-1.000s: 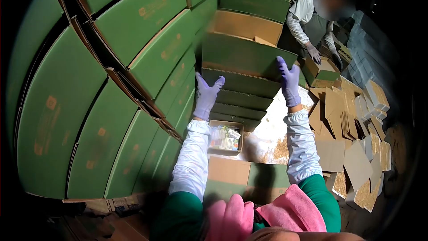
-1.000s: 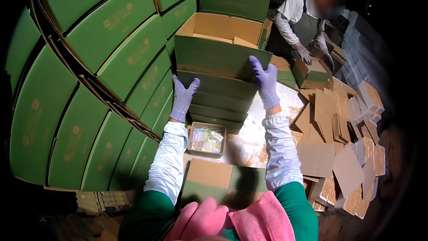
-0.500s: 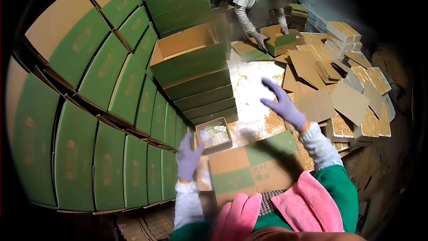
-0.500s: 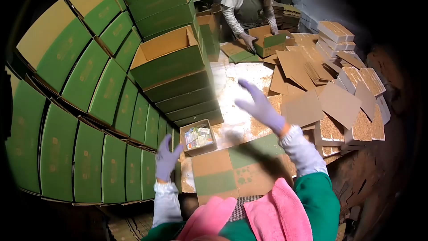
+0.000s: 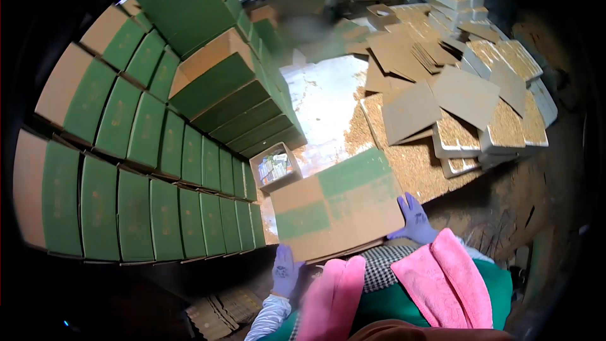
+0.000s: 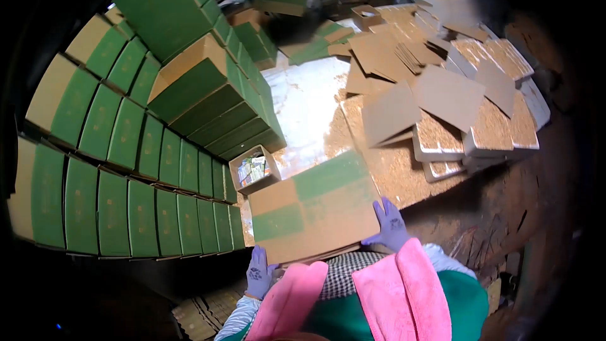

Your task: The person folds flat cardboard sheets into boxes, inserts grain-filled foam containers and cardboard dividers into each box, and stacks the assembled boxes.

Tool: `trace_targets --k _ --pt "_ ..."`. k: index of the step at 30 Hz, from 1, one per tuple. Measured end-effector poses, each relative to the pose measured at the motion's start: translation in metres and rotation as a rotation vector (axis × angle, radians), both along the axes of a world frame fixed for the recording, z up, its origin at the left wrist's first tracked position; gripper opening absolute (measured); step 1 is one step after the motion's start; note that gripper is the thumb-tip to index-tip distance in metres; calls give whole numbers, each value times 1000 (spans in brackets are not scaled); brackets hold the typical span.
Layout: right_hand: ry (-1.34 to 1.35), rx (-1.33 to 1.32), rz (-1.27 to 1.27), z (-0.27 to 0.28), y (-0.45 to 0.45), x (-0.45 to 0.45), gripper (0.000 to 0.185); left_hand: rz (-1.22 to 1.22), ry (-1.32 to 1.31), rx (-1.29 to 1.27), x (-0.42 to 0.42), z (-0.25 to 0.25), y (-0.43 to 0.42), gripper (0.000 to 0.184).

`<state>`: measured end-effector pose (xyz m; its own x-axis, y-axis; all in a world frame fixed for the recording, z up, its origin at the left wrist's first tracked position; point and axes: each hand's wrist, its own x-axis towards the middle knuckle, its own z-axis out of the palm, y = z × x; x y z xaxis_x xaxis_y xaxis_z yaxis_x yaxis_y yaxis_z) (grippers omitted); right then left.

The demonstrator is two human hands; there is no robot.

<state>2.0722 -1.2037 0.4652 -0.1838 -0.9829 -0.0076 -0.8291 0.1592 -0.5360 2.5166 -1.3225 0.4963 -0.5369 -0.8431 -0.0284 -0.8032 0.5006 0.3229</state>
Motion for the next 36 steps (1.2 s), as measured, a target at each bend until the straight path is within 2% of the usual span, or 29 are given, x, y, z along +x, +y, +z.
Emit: trace_targets --k 4,6,8,10,11,12,14,16,17,18,20,22,23,24,26,27,28,30,31,32,33,34,36 --pt "-169 -127 -51 127 -27 -16 108 116 193 -14 -17 94 -27 47" --pt "-58 -203 -30 179 -42 -20 95 212 339 8 -30 154 -53 44" --pt "-204 -263 13 221 -57 -18 81 284 367 -50 -58 223 -68 43" --pt "-433 -68 48 290 -67 -9 68 242 507 130 -50 244 -94 43" --pt "-497 -8 102 293 -83 -8 66 94 416 -109 -46 231 -102 42" --pt "-565 53 155 291 -99 -10 65 -397 49 -358 -31 222 -127 44" --pt "-699 -169 263 217 -158 -33 66 26 127 658 -96 239 -135 48" --pt "-927 -411 -305 153 -193 -31 79 -369 574 192 -110 179 -150 58" --pt "-724 -573 -458 138 -203 -15 97 -409 476 -12 -121 175 -150 63" --pt "-355 -446 -570 146 -204 18 114 -442 379 -218 -137 170 -143 67" --pt "-11 -520 -392 121 -202 70 125 -836 -62 -177 -169 138 -107 78" --pt "-140 -267 -172 149 -175 52 129 -1001 -517 -48 -175 122 -106 86" --pt "-194 -153 -66 160 -162 36 130 -816 -186 -271 -172 132 -114 93" --pt "-101 77 -81 147 -153 28 124 -585 -76 -615 -164 131 -138 106" --pt "163 2 -125 131 -155 31 111 -389 -22 -671 -173 150 -153 108" --pt "-27 -127 -109 123 -157 35 95 -354 -96 -665 -182 156 -138 110" --pt "-190 -430 -203 121 -156 34 79 -348 -20 -681 -180 157 -122 102" --pt "-587 -773 -451 139 -122 24 58 -493 160 -655 -156 127 -114 73" --pt "-480 -838 -430 149 -84 25 55 -564 167 -410 -139 99 -112 47" --pt "-376 -898 -397 158 -55 31 52 -550 264 -351 -142 109 -105 34" --pt "-518 -900 -99 162 -49 42 49 -602 231 -303 -151 121 -118 32" --pt "-144 -618 219 183 -50 47 51 -655 190 -236 -159 129 -136 30" --pt "252 -587 56 177 -89 48 58 -862 340 -577 -170 115 -182 27"
